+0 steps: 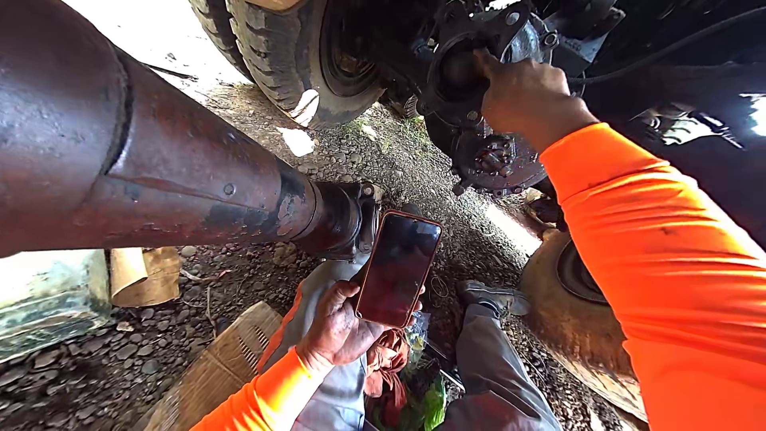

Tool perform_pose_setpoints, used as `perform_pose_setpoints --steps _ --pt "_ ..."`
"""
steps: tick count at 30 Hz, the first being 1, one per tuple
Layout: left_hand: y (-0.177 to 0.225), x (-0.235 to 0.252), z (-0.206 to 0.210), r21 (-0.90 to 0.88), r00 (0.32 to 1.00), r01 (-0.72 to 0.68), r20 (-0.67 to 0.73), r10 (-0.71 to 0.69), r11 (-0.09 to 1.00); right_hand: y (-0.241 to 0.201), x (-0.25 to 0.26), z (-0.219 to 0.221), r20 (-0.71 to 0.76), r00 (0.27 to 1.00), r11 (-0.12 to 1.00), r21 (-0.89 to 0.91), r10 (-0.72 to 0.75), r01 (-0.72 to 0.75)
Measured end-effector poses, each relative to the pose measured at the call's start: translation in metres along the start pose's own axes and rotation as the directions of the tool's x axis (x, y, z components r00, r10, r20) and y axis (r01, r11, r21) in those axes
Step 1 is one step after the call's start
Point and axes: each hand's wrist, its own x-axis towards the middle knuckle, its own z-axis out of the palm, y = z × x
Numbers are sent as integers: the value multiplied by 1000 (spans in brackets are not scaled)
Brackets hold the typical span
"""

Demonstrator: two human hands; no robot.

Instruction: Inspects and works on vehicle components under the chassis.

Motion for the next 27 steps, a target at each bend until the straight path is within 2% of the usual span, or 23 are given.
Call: perform_pose_setpoints --steps 4,9,16,20,27 --pt "-5 12 13 82 997 18 -73 -12 997 -4 11 -5 19 1000 995 -101 -14 16" --pt "-8 23 16 126 997 28 -76 -18 992 -11 1 3 9 1000 994 -107 17 -16" --pt "-8 30 23 131 997 37 -69 -28 991 -15 -12 17 17 994 994 19 107 -107" --pt "-8 29 22 132 994 44 -105 -30 990 -32 -16 31 15 983 977 109 183 -184" --pt "-5 24 26 138 998 20 -61 -11 990 -55 -17 42 34 967 923 291 254 -252"
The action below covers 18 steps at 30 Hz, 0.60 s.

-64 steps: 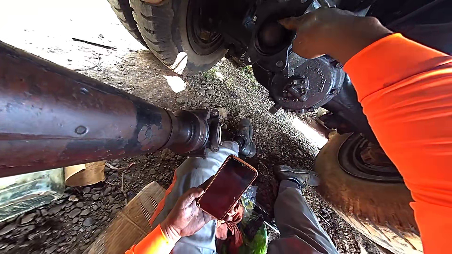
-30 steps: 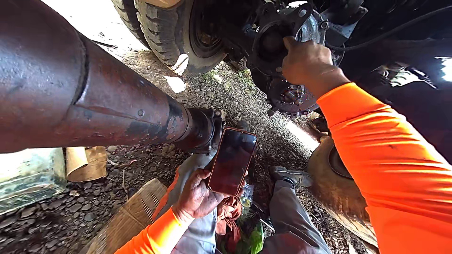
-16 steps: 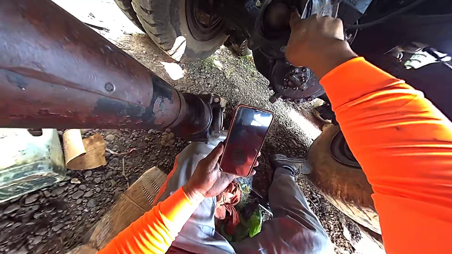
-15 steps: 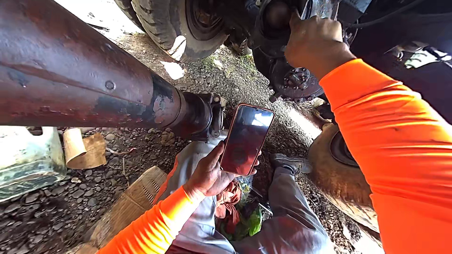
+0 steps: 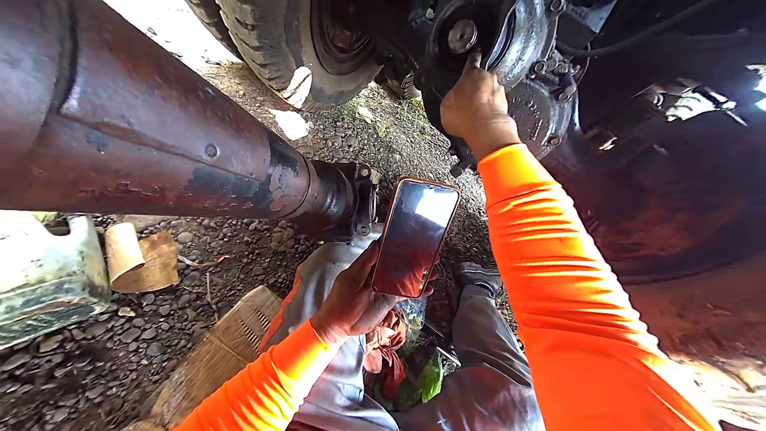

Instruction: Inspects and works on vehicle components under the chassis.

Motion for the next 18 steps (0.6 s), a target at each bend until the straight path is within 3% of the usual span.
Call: perform_pose_setpoints --steps 6,15,18 --pt "-2 -1 -6 0 1000 -8 -8 8 1000 -13 7 13 7 1000 960 280 -19 17" --pt "2 -2 -7 -28 999 -36 -34 35 999 -39 22 27 2 998 834 549 -65 54" --pt "3 -1 -11 -27 999 -28 -26 27 999 -32 29 34 -40 995 822 561 -92 99"
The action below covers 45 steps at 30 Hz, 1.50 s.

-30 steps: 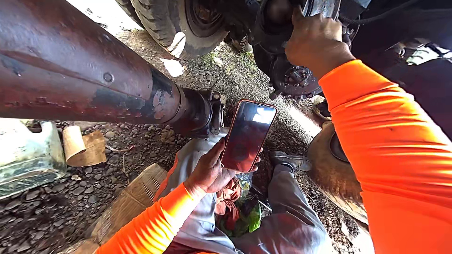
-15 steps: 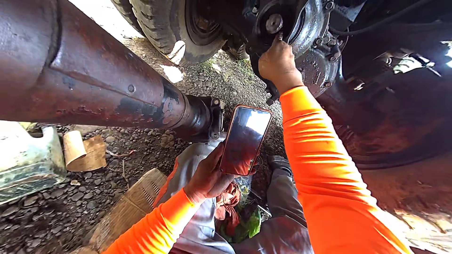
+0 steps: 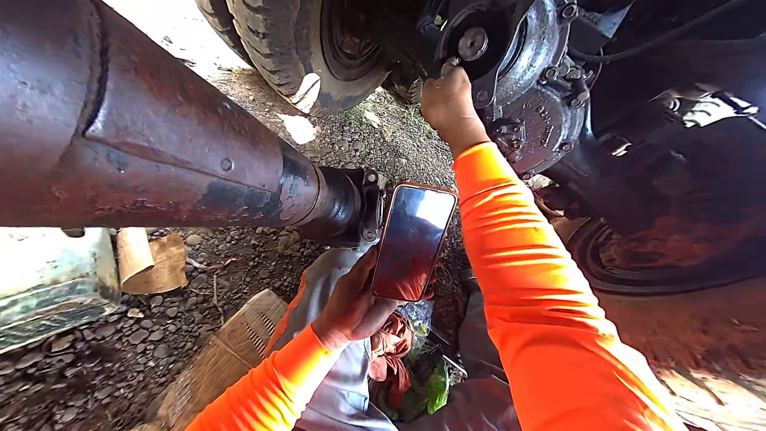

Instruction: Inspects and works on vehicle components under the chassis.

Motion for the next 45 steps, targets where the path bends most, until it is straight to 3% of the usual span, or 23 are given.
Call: perform_pose_setpoints --steps 4,10,16,23,25,33,39,45 --pt "-1 3 -3 -32 1000 12 -3 -12 999 14 5 -7 -17 997 984 -163 -80 77" --pt "-5 6 -6 -4 997 22 -75 -22 1000 -11 4 -19 94 995 868 -495 17 32" --pt "-4 6 -8 24 1000 10 -20 -10 1000 -14 -7 -24 139 990 770 -634 26 69" --pt "-5 4 6 63 997 34 64 -38 997 -13 -23 -47 193 981 575 -803 -2 159" --pt "-6 2 11 99 998 24 47 -29 995 -17 -28 -59 188 982 578 -800 -13 161" --pt "-5 12 21 229 984 -141 137 111 963 32 -31 -109 51 962 867 -423 -270 265" --pt "-1 17 27 352 963 -247 192 188 903 55 -36 -118 -32 941 901 -301 -338 313" --pt "6 22 37 454 962 -272 162 221 848 55 -35 -110 -57 908 891 -229 -415 393"
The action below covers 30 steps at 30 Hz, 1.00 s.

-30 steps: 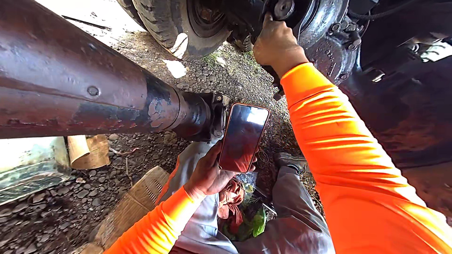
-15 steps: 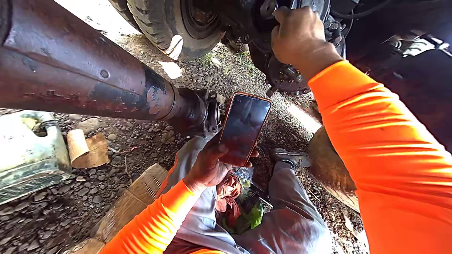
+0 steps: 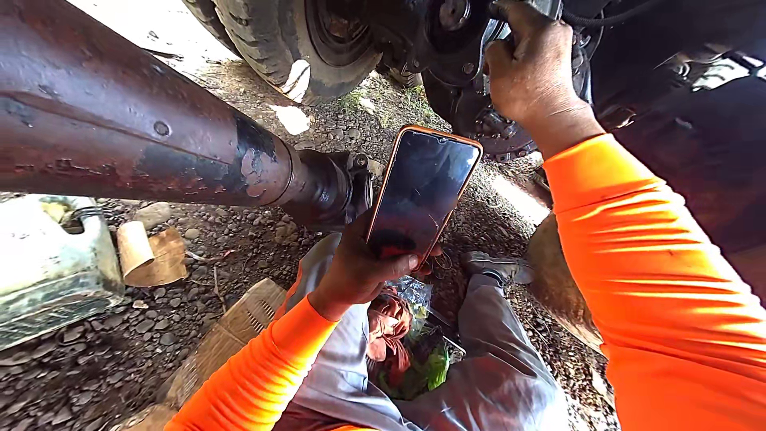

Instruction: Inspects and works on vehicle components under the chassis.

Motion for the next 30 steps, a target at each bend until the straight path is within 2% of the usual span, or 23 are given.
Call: perform_pose_setpoints --steps 8,19,23,27,30 --pt "12 9 8 87 997 -2 -74 9 996 -6 4 3 -40 999 998 54 -15 17" --pt "16 14 0 156 999 -37 23 33 987 3 13 -3 -184 981 988 130 -63 87" --pt "16 15 0 137 998 -46 46 40 990 6 17 0 -167 983 985 140 -77 100" --pt "15 17 -2 69 998 -62 21 61 996 5 19 -6 -60 995 984 154 -80 88" --pt "10 18 -10 39 998 -57 -19 57 998 10 29 -19 28 994 991 85 -104 101"
